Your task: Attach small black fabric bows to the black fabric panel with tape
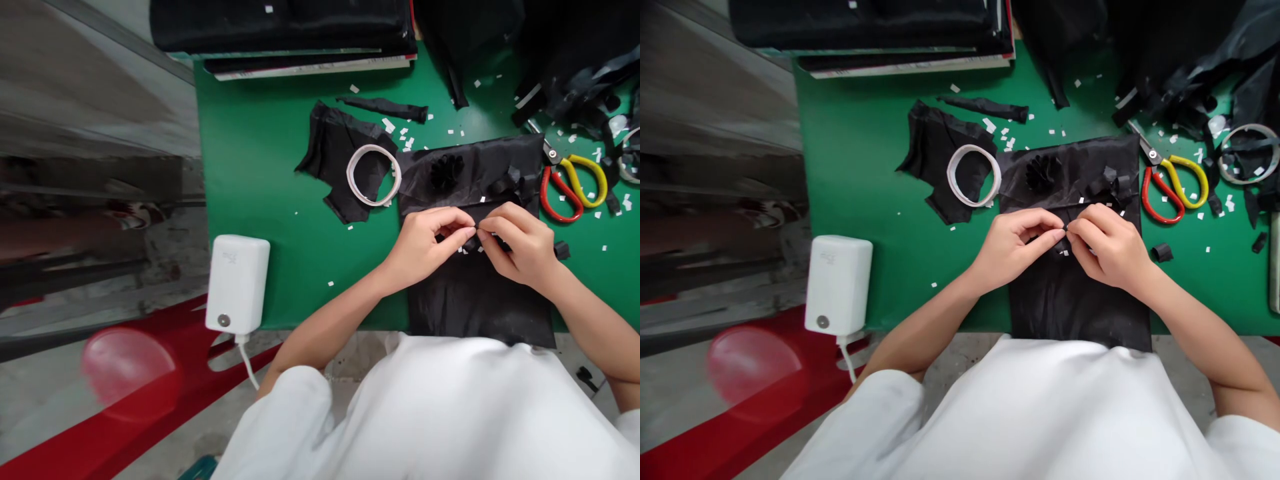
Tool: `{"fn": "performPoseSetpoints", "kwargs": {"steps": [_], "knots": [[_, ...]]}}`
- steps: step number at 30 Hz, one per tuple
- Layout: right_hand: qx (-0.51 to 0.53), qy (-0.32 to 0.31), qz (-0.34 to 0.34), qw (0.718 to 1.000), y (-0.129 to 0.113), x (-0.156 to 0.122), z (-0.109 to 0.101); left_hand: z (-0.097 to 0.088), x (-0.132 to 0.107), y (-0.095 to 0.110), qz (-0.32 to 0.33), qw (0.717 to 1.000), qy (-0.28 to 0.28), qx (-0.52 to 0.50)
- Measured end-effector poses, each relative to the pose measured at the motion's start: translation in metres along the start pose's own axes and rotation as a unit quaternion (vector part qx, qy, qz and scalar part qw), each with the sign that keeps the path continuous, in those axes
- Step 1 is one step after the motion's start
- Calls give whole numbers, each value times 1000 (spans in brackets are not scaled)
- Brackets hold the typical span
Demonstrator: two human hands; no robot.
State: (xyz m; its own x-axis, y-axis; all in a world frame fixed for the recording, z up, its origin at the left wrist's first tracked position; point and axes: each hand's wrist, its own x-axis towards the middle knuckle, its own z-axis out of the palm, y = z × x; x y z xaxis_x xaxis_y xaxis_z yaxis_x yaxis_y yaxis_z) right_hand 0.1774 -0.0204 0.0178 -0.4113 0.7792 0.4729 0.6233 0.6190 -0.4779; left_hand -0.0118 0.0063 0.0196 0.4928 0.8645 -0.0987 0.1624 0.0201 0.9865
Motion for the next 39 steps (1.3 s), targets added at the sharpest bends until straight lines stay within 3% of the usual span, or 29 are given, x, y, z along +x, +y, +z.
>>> {"fn": "performPoseSetpoints", "kwargs": {"steps": [9, 23, 31, 39], "knots": [[114, -6, 44, 993, -2, 3, -4, -1, -1, 3, 11, 1000, -17, -20], [137, -15, 64, 988, -3, 5, -6, -1, -1, 2, 28, 999, -17, -37], [119, -35, 55, 991, -1, 5, -5, -2, -1, 3, 93, 994, 0, 66], [60, 8, 39, 997, -6, 4, 1, 1, -4, 3, 115, 984, 3, 134]]}}
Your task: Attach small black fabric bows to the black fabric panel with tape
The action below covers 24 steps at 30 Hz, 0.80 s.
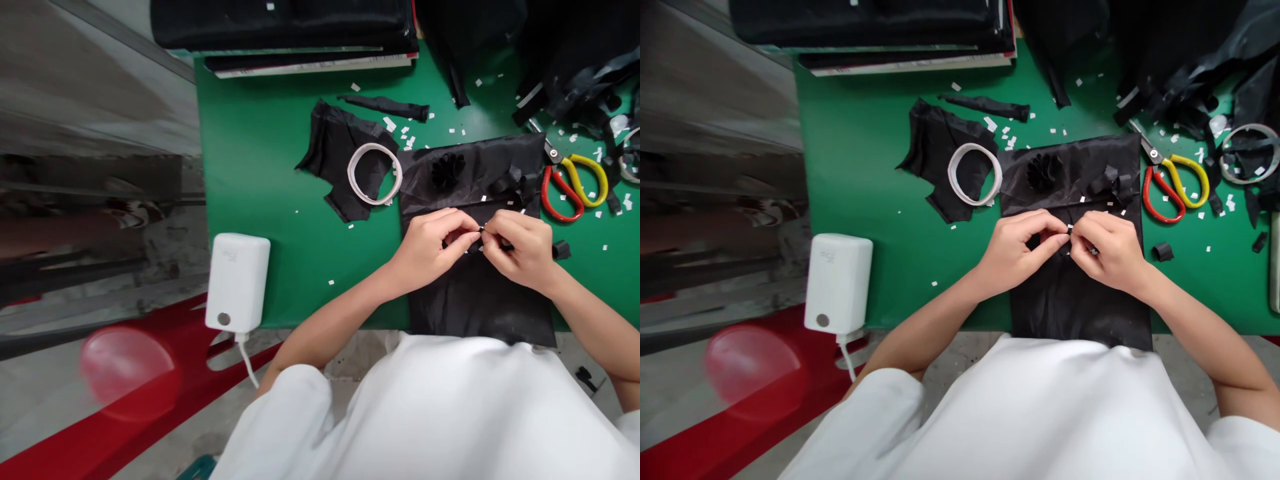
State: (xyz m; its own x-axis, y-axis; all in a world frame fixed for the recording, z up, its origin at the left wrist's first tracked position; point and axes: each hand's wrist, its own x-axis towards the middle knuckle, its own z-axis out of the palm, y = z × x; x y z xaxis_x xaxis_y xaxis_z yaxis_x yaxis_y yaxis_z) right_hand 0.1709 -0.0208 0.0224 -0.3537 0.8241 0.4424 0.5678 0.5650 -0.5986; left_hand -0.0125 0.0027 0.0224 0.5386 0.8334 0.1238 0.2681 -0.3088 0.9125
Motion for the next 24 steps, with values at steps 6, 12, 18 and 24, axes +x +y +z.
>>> {"fn": "performPoseSetpoints", "kwargs": {"steps": [6, 12, 18, 24], "knots": [[1, 23, -1, 1000, 0, 0, 0, 0, 1, 1, -29, 999, -15, -23], [58, -17, 50, 997, 2, 0, -4, 2, 1, 2, -114, 986, -6, -119], [84, -8, 88, 993, 2, -3, -3, 4, 1, 0, -161, 970, 16, -184], [68, 0, 97, 993, 2, -2, -2, 4, 1, 0, -173, 966, 9, -190]]}}
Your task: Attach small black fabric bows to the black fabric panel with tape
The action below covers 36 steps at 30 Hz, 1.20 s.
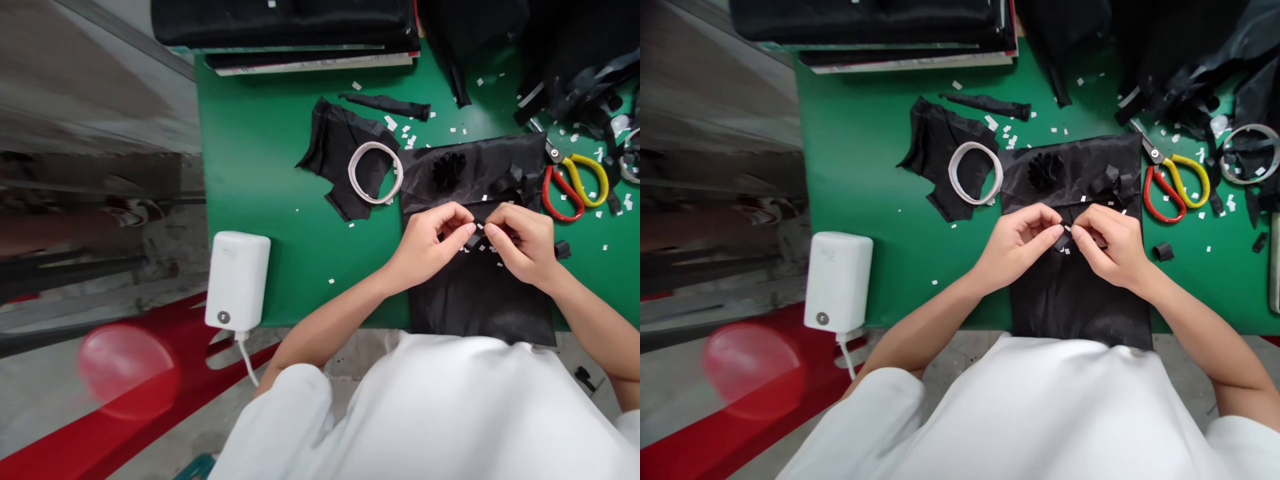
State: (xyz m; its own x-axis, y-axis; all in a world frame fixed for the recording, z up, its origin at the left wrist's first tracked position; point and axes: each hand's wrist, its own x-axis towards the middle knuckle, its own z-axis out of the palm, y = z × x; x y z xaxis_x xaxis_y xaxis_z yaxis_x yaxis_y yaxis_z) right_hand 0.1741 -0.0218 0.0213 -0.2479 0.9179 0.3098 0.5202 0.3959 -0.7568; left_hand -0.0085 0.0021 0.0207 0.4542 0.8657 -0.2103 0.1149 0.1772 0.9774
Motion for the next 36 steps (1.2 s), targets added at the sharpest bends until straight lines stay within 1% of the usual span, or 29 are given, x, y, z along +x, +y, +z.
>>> {"fn": "performPoseSetpoints", "kwargs": {"steps": [3, 7, 10, 13, 16, 18, 23, 27, 32, 36], "knots": [[-12, -4, -10, 1000, 1, 0, 1, 0, 0, 0, -5, 1000, -9, 0], [-17, -4, -17, 1000, 1, 0, 2, -1, 0, 1, -2, 999, -27, 37], [-41, 9, -21, 999, 2, 0, 3, -2, 0, 3, 0, 998, -25, 56], [-85, 26, -65, 994, 5, -2, 3, -3, 0, 3, -9, 998, -24, 62], [-107, 2, -116, 987, 7, -3, 3, -2, 0, 3, -14, 997, -30, 68], [-111, -14, -127, 986, 8, -4, 3, -2, 1, 3, -15, 997, -34, 69], [-67, -29, -111, 991, 7, -2, 2, -3, 1, 4, -28, 997, -53, 53], [-29, -55, -92, 994, 6, 1, -2, -3, 1, 4, -40, 996, -68, 34], [-1, -78, -73, 994, 7, 3, -4, -4, 1, 3, -50, 995, -86, 10], [10, -85, -74, 994, 8, 4, -4, -5, 1, 3, -56, 993, -103, -6]]}}
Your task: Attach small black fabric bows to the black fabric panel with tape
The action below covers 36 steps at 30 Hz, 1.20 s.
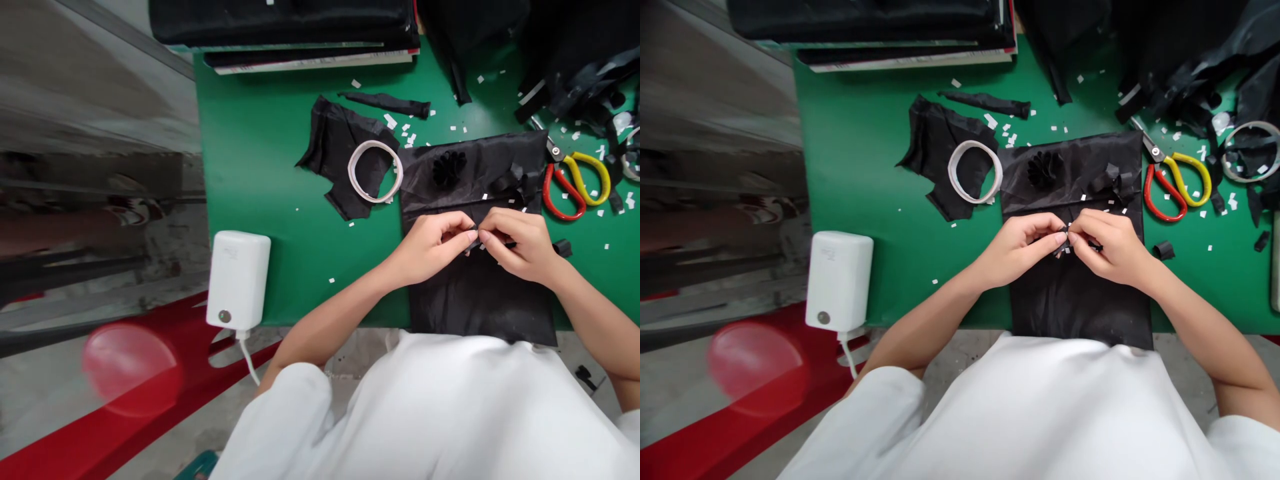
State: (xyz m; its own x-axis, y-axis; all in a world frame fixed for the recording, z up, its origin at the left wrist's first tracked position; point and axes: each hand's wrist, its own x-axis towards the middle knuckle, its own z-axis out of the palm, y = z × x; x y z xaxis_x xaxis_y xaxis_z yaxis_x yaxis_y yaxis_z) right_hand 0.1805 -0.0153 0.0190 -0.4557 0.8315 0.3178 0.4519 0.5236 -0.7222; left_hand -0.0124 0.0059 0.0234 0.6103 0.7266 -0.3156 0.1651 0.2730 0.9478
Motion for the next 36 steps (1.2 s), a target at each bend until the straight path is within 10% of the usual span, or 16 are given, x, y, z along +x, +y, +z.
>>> {"fn": "performPoseSetpoints", "kwargs": {"steps": [36], "knots": [[10, -12, 19, 1000, 4, -2, 1, -2, 1, 0, -26, 997, -15, -77]]}}
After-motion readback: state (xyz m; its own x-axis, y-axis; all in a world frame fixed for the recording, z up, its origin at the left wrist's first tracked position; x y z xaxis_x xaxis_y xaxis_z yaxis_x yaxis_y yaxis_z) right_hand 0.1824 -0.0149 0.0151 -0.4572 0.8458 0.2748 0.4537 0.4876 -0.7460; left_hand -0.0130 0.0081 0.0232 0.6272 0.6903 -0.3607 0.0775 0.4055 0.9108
